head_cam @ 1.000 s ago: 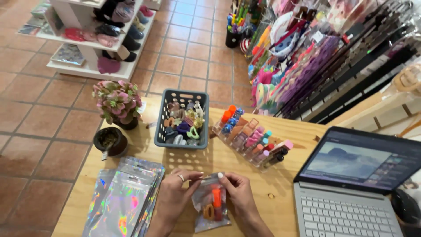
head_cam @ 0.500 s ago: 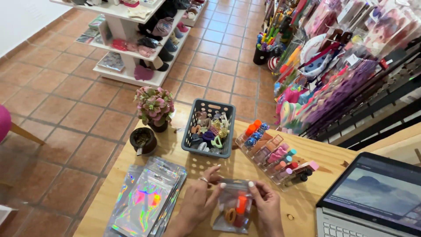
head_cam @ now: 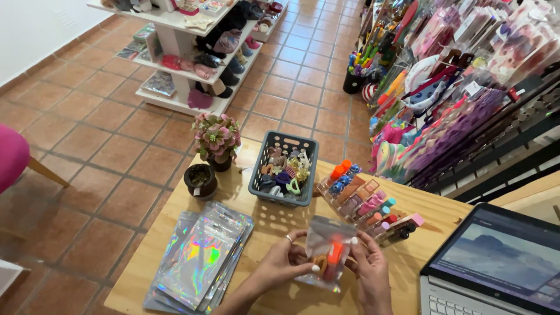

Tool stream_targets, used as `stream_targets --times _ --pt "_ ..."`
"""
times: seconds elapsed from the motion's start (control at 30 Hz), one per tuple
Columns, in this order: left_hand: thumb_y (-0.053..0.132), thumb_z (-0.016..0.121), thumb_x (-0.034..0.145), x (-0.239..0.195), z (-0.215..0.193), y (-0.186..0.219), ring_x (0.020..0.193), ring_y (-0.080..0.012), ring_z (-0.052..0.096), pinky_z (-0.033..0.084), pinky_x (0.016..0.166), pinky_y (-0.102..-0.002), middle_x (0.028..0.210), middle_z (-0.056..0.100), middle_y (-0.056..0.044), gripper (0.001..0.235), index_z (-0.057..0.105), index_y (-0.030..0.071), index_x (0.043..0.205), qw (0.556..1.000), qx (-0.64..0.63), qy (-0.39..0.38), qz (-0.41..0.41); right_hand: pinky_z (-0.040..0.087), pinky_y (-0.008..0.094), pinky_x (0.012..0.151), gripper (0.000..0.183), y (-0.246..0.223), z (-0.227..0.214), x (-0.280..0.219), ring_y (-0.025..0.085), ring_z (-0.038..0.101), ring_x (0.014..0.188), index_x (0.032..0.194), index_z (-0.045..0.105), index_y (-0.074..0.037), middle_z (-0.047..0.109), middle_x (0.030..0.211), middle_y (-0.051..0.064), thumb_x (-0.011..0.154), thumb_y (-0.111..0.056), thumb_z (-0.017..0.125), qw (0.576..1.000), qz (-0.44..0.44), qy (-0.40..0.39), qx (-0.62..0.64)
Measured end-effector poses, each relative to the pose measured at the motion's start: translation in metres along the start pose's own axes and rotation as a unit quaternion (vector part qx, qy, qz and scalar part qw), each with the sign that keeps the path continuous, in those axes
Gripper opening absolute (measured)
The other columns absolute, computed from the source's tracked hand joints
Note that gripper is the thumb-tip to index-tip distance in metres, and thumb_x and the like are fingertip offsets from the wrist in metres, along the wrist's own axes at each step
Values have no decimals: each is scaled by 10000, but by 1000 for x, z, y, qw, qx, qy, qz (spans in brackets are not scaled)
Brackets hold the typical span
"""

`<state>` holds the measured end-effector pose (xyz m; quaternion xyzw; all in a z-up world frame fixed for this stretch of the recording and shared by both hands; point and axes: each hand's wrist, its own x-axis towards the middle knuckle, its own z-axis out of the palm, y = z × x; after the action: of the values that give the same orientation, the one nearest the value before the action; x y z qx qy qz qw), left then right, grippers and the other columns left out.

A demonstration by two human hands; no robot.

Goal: Packaging small beauty products into individual plastic bags at a checkout counter

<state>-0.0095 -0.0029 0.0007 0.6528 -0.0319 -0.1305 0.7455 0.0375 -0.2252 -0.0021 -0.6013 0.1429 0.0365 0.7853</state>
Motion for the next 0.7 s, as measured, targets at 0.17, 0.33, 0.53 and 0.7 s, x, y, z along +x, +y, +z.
stream_targets --times 0.17,0.33,0.53,0.7 --pt "215 852 793 -2 4 0 879 -139 731 587 746 -267 1036 782 -123 806 425 66 1460 995 -91 28 -1 575 531 795 639 -32 25 -43 395 697 978 1497 502 -53 727 1145 297 875 -44 646 994 98 -44 -32" --pt "215 775 879 -25 8 23 908 -124 711 560 746 -248 1096 766 -117 709 422 42 1469 998 -37 -14 40 597 498 823 631 40 -13 -36 378 701 1003 1415 545 58 724 1157 301 803 77 700 998 10 -54 22" --pt "307 717 930 -89 -20 43 1323 -247 617 439 1097 -355 1435 628 -130 742 345 80 1531 951 263 117 112 579 494 861 591 85 -48 -40 355 670 1009 1378 574 107 700 1177 330 800 84 696 999 -16 36 16" --pt "488 686 869 -130 -78 -15 1443 -358 389 203 1245 -543 1577 440 -147 842 396 55 1530 707 618 334 82 587 484 854 554 65 -39 -58 350 669 986 1361 554 106 697 1156 307 821 92 676 999 -15 31 23"
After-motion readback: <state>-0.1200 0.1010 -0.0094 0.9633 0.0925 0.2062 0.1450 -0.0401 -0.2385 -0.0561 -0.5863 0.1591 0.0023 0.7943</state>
